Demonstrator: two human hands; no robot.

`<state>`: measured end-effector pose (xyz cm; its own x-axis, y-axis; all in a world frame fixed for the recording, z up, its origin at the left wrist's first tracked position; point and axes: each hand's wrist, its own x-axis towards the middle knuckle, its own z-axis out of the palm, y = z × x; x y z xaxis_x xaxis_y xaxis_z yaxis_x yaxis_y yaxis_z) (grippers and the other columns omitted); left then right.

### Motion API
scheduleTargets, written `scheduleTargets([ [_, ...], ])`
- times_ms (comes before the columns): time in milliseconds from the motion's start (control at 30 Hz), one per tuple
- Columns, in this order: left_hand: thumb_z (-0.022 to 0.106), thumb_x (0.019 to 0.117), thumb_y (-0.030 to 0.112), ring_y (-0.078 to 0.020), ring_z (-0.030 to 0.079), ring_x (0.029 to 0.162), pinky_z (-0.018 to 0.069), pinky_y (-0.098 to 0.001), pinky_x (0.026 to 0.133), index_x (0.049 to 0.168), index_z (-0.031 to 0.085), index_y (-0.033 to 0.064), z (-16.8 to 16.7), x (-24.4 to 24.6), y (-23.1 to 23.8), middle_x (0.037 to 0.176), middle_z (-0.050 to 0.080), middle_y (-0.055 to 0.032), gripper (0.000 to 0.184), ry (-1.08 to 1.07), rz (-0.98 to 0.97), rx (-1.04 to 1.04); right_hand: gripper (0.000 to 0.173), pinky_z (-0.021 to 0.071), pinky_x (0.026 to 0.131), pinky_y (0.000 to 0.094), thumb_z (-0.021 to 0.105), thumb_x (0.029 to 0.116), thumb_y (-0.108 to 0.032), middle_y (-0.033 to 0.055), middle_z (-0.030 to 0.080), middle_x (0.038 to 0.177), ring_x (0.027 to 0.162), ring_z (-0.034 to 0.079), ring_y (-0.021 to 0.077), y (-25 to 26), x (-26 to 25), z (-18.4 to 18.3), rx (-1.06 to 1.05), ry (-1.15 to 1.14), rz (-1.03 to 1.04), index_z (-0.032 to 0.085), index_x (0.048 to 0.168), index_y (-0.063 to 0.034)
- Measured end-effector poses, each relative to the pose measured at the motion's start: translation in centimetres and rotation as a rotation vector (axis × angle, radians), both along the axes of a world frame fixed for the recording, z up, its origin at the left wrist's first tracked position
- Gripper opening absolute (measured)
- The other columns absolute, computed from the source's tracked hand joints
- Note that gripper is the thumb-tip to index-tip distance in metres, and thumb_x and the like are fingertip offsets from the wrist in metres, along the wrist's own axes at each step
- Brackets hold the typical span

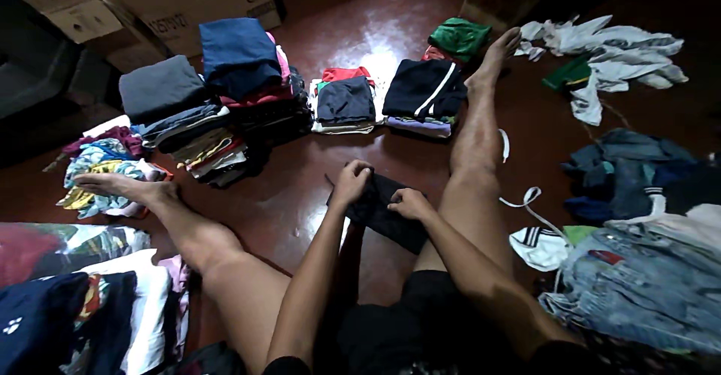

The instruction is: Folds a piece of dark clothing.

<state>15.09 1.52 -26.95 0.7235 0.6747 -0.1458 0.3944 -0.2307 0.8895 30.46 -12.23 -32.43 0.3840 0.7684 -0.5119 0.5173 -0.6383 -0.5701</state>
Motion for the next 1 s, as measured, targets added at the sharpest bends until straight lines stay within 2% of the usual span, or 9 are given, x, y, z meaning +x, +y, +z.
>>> scheduleTargets([
  [133, 0.051, 0.1062, 0.020, -0.0250, 0.063, 0.122, 0.0479, -0.0474, 0.109, 0.122, 0.071, 0.0062, -4.1, 0.0, -0.8, 0.127, 0.068, -0.0141, 0.028, 0.280, -0.246, 0.086, 0.049, 0.0497, 0.101, 0.0581, 0.076, 0.0900, -0.033, 0.0176, 0.066, 0.124, 0.118, 0.063, 0.0350, 0.2, 0.2, 0.2, -0.001, -0.049, -0.018, 0.065, 0.132, -0.0088],
  [233, 0.050, 0.1041, 0.017, -0.0273, 0.062, 0.124, 0.0505, -0.0467, 0.107, 0.122, 0.071, 0.0058, -4.9, -1.0, -1.9, 0.133, 0.065, -0.0159, 0.030, 0.325, -0.023, 0.214, 0.048, 0.0495, 0.102, 0.0558, 0.073, 0.0923, -0.030, 0.0164, 0.063, 0.130, 0.120, 0.061, 0.0334, 0.1, 0.0, 0.4, 0.086, -0.067, 0.024, 0.063, 0.136, -0.0128],
  [300, 0.045, 0.1069, 0.015, -0.0307, 0.053, 0.136, 0.0435, -0.0502, 0.113, 0.138, 0.061, 0.0079, -0.5, -1.2, -2.4, 0.149, 0.053, -0.0165, 0.036, 0.501, 0.146, 0.104, 0.043, 0.0511, 0.101, 0.0551, 0.071, 0.0939, -0.029, 0.0151, 0.062, 0.134, 0.121, 0.062, 0.0327, 0.2, -0.4, 0.1, 0.180, -0.084, 0.092, 0.066, 0.134, -0.0157],
  [400, 0.052, 0.1020, 0.019, -0.0427, 0.049, 0.136, 0.0383, -0.0646, 0.110, 0.143, 0.057, 0.0071, -3.9, -2.6, -0.8, 0.150, 0.049, -0.0233, 0.043, 0.504, 0.423, 0.208, 0.042, 0.0447, 0.107, 0.0572, 0.069, 0.0927, -0.033, 0.0077, 0.055, 0.148, 0.135, 0.051, 0.0330, 0.8, -1.5, -0.8, 0.324, -0.165, 0.242, 0.068, 0.133, -0.0228],
  [533, 0.064, 0.0970, 0.042, -0.0437, 0.044, 0.140, 0.0426, -0.0612, 0.109, 0.155, 0.042, 0.0082, -7.3, -2.8, 1.6, 0.154, 0.043, -0.0236, 0.071, 0.675, 0.456, 0.191, 0.064, 0.0221, 0.120, 0.0676, 0.070, 0.0916, -0.040, 0.0023, 0.026, 0.170, 0.158, 0.017, 0.0341, 2.6, -2.8, -2.9, 0.251, -0.221, 0.428, 0.051, 0.152, -0.0318],
  [667, 0.065, 0.0882, 0.068, -0.0412, 0.046, 0.139, 0.0390, -0.0641, 0.109, 0.148, 0.049, 0.0056, -6.8, -0.9, 0.8, 0.149, 0.050, -0.0219, 0.088, 0.742, 0.364, 0.205, 0.075, 0.0091, 0.119, 0.0760, 0.072, 0.0921, -0.039, 0.0036, 0.022, 0.172, 0.159, 0.011, 0.0352, 3.5, -3.5, -4.1, 0.153, -0.206, 0.555, 0.040, 0.159, -0.0264],
  [800, 0.069, 0.0906, 0.054, -0.0379, 0.058, 0.130, 0.0440, -0.0621, 0.106, 0.146, 0.045, 0.0005, -6.1, 0.7, 0.7, 0.136, 0.061, -0.0227, 0.081, 0.762, 0.292, 0.038, 0.067, 0.0037, 0.121, 0.0738, 0.068, 0.0943, -0.040, 0.0008, 0.024, 0.171, 0.160, 0.009, 0.0311, 2.9, -3.3, -4.1, 0.203, -0.147, 0.575, 0.047, 0.156, -0.0216],
  [900, 0.060, 0.0955, 0.035, -0.0357, 0.062, 0.125, 0.0491, -0.0611, 0.101, 0.129, 0.064, 0.0040, -5.9, 0.1, 1.6, 0.129, 0.066, -0.0204, 0.046, 0.757, 0.174, -0.012, 0.056, 0.0079, 0.123, 0.0687, 0.061, 0.0970, -0.042, -0.0028, 0.033, 0.168, 0.160, 0.015, 0.0274, 2.4, -3.3, -2.5, 0.332, -0.125, 0.531, 0.055, 0.150, -0.0242],
  [1000, 0.058, 0.1005, 0.029, -0.0380, 0.060, 0.128, 0.0469, -0.0611, 0.106, 0.138, 0.059, 0.0058, -6.1, -2.3, 3.6, 0.134, 0.063, -0.0228, 0.044, 0.618, 0.130, -0.045, 0.047, 0.0347, 0.115, 0.0585, 0.061, 0.0971, -0.042, 0.0044, 0.055, 0.151, 0.146, 0.042, 0.0302, 0.7, -3.3, 0.3, 0.356, -0.176, 0.445, 0.063, 0.140, -0.0236],
])
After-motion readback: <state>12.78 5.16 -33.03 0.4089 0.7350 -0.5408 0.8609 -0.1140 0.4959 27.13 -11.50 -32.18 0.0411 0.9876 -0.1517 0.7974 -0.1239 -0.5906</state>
